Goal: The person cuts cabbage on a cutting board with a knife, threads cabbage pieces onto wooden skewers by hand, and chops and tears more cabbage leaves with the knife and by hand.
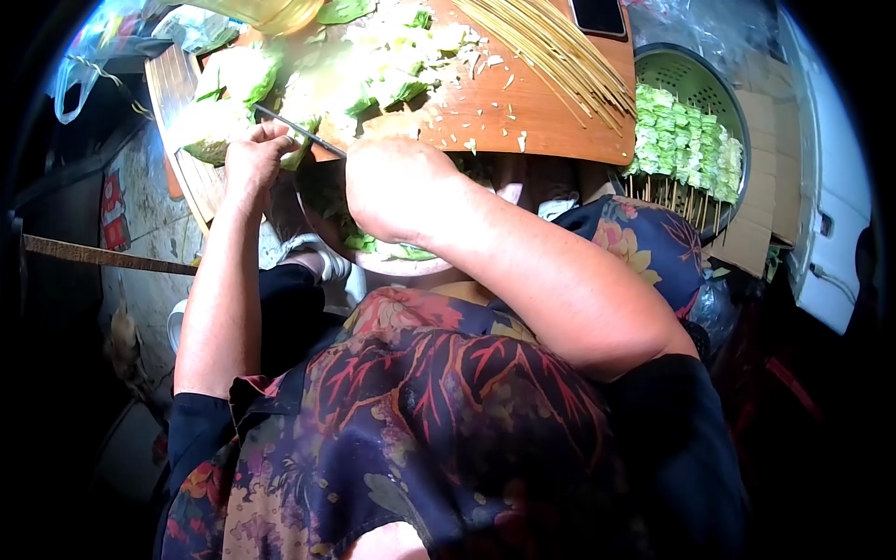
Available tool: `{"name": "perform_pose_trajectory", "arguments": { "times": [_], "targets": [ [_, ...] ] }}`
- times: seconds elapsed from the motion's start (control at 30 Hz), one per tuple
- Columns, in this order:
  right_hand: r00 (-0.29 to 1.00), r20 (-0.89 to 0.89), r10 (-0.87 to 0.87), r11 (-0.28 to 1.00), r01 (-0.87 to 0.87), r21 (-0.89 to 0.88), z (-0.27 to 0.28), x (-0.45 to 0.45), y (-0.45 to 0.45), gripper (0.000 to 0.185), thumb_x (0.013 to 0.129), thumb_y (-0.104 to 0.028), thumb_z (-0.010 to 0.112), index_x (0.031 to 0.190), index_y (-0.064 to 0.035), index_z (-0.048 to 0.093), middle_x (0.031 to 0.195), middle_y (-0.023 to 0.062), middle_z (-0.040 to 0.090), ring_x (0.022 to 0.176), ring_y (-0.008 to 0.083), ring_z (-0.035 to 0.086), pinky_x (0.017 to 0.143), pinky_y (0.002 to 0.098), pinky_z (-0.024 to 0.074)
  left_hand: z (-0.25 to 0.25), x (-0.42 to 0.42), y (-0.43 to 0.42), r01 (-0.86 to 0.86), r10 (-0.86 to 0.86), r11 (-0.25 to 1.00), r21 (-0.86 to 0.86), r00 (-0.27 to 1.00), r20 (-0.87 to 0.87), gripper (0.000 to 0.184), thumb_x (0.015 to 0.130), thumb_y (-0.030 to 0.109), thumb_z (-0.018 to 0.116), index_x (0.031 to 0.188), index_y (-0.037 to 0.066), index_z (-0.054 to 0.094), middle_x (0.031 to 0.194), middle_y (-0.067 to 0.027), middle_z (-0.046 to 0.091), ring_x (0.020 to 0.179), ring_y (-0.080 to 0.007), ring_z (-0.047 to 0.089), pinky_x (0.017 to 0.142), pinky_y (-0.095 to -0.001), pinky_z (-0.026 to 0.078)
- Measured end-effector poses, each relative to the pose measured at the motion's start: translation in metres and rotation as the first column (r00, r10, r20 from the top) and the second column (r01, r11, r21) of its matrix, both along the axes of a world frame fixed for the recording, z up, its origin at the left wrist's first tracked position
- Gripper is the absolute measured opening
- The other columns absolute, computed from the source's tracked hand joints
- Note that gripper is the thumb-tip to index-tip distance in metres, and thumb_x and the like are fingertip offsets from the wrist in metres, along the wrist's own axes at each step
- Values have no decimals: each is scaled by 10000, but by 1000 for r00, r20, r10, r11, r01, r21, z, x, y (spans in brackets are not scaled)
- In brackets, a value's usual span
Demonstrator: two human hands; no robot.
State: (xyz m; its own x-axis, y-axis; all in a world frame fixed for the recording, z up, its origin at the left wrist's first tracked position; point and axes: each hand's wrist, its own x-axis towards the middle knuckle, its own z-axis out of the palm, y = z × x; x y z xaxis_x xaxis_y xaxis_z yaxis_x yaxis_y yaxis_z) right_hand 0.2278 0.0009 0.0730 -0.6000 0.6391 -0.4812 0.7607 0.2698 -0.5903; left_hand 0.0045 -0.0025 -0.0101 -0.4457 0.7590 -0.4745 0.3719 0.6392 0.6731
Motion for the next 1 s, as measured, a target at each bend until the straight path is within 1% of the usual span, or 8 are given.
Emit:
{"name": "perform_pose_trajectory", "arguments": {
  "times": [0.07, 0.13, 0.23, 0.43, 0.53, 0.63, 0.83, 1.0],
  "targets": [
    [1000, 1, 20, 1000, -20, 18, 0, -3, 5, 200, 747, -87, 533, 839, 46, 650, 802, 242, 662, 784, 363, 672, 719, 437, 533, 4, 2, 0, 6, -6, 1000, 2, 1000, 2, 157, 783, 21, 660, 940, 13, 666, 860, -40, 681, 774, -100, 630, 654, -242, 483],
    [996, 60, 73, 994, -68, -89, 3, -8, 12, 238, 758, -24, 480, 941, 71, 598, 874, 293, 639, 862, 411, 647, 762, 466, 519, 4, 1, -1, 14, -14, 1000, 4, 1000, 3, 162, 786, 16, 659, 947, 10, 667, 867, -41, 682, 795, -103, 635, 661, -247, 488],
    [998, 58, 30, 999, -27, -46, -13, -14, 8, 243, 767, -28, 479, 959, 72, 589, 890, 287, 641, 880, 406, 644, 772, 470, 514, 3, 0, -2, -15, 13, 999, 47, 999, 40, 133, 723, 29, 717, 849, 8, 681, 790, -37, 680, 654, -100, 603, 612, -253, 497],
    [998, 15, -63, 996, 62, 65, -30, -10, -5, 225, 778, -67, 509, 927, 39, 640, 897, 244, 668, 885, 361, 663, 783, 427, 524, 11, 5, -11, -39, 38, 993, -111, 999, -10, 203, 816, 91, 701, 986, 28, 608, 827, -46, 663, 679, -123, 622, 565, -286, 496],
    [998, 31, -61, 997, 63, -51, -26, -6, -3, 275, 797, -38, 444, 1034, 48, 553, 925, 275, 638, 908, 410, 629, 791, 472, 502, 1, -3, -15, -86, 97, 993, -80, 985, 143, 208, 823, 123, 709, 972, 36, 594, 804, -55, 650, 604, -128, 607, 534, -271, 504],
    [997, -29, -65, 998, 65, 0, -18, -3, -8, 277, 792, -40, 451, 1036, 55, 543, 894, 280, 637, 885, 420, 630, 782, 478, 503, 1, -5, -18, -128, 146, 988, -91, 961, 236, 170, 826, 119, 695, 927, 39, 584, 794, -62, 643, 581, -134, 607, 536, -264, 517],
    [995, 1, 99, 993, -99, 63, 1, 0, -15, 272, 764, -43, 479, 1001, 68, 554, 821, 275, 639, 803, 405, 652, 730, 466, 523, -4, -6, -21, -167, 171, 985, -38, 933, 316, 123, 833, 98, 646, 916, 35, 582, 785, -63, 638, 585, -139, 613, 548, -250, 524],
    [996, -7, 86, 994, -85, 68, 0, -1, -12, 227, 739, -39, 505, 910, 73, 604, 816, 266, 648, 792, 396, 658, 722, 454, 531, -6, -6, -20, -188, 190, 982, -34, 944, 270, 97, 825, 56, 629, 901, 21, 581, 774, -60, 630, 582, -130, 603, 551, -243, 526]
  ]
}}
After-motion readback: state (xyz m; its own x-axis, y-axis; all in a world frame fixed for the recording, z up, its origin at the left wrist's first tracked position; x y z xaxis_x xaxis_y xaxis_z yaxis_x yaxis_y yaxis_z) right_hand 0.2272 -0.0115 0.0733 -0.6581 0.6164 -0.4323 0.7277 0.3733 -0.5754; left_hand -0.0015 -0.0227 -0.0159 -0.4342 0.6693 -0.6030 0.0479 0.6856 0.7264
